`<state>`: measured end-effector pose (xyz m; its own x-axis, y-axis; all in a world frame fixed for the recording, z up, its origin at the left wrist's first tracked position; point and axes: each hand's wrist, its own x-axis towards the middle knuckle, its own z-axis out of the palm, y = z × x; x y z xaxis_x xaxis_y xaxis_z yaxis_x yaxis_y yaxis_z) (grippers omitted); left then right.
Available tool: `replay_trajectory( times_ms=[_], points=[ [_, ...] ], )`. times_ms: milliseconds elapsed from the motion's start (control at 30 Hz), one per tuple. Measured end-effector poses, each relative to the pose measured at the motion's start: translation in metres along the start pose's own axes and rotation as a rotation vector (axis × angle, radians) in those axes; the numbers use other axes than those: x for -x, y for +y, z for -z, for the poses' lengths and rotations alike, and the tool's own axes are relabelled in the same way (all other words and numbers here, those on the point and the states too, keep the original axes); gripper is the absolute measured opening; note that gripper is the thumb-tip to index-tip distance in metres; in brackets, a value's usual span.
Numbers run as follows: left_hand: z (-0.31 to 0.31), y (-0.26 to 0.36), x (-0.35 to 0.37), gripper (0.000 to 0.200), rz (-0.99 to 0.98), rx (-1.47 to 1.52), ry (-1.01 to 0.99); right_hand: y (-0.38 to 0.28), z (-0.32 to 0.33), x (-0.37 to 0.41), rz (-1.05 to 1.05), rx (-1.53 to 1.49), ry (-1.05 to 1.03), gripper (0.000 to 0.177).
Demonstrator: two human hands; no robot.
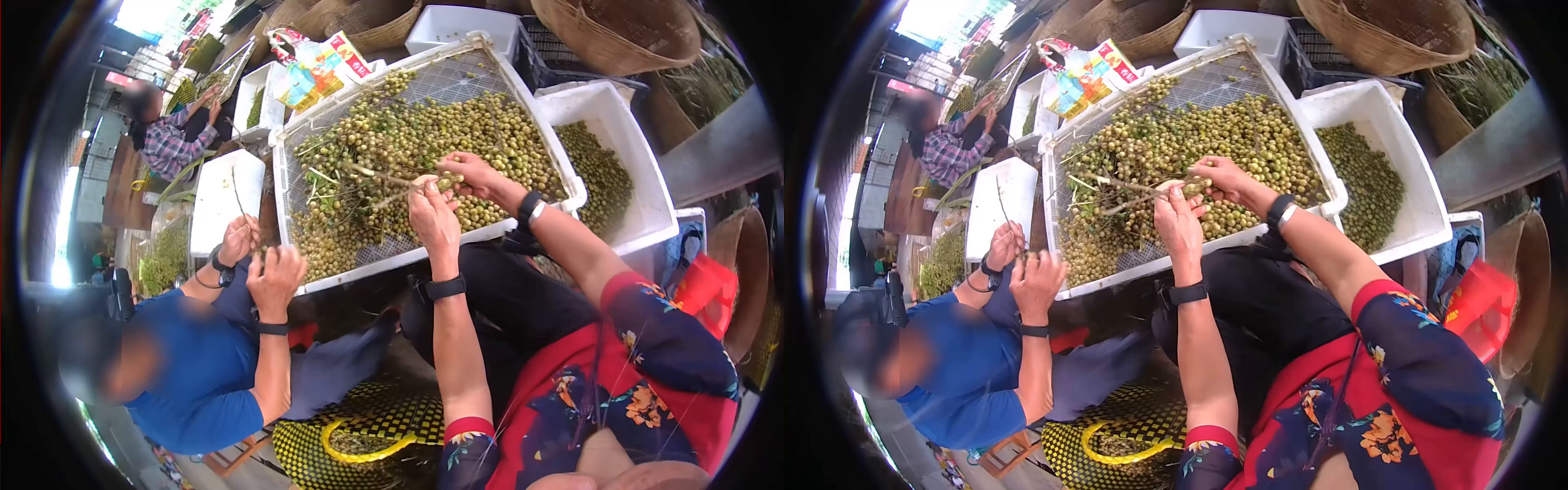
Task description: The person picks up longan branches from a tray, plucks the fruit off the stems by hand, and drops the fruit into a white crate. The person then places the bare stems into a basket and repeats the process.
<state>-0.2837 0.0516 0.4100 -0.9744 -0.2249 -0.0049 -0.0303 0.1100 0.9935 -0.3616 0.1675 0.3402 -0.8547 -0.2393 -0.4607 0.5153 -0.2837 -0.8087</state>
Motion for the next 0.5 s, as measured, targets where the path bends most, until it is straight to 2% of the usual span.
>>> replay_trajectory(
  times_ms=[167, 233, 300, 367, 433, 500],
  points=[
    [-0.013, 0.001, 0.028, 0.023, -0.099, -0.141, 0.114, 0.016, -0.004, -0.015, 0.045, 0.061, 0.102, 0.027],
    [-0.016, 0.002, 0.032, 0.023, -0.066, -0.152, 0.163, 0.026, -0.007, -0.038, 0.213, 0.246, 0.170, 0.028],
    [-0.017, 0.005, 0.034, 0.023, -0.082, -0.205, 0.170, 0.027, -0.008, -0.037, 0.212, 0.285, 0.299, 0.032],
    [-0.017, 0.011, 0.037, 0.023, -0.052, -0.153, 0.175, 0.026, 0.000, -0.041, 0.220, 0.409, 0.416, 0.032],
    [-0.008, 0.008, 0.031, 0.023, 0.026, -0.005, 0.187, 0.032, 0.012, -0.057, 0.314, 0.480, 0.483, 0.032],
    [0.005, 0.019, 0.027, 0.021, 0.057, 0.125, 0.187, 0.022, 0.022, -0.052, 0.475, 0.596, 0.327, 0.031]
  ],
)
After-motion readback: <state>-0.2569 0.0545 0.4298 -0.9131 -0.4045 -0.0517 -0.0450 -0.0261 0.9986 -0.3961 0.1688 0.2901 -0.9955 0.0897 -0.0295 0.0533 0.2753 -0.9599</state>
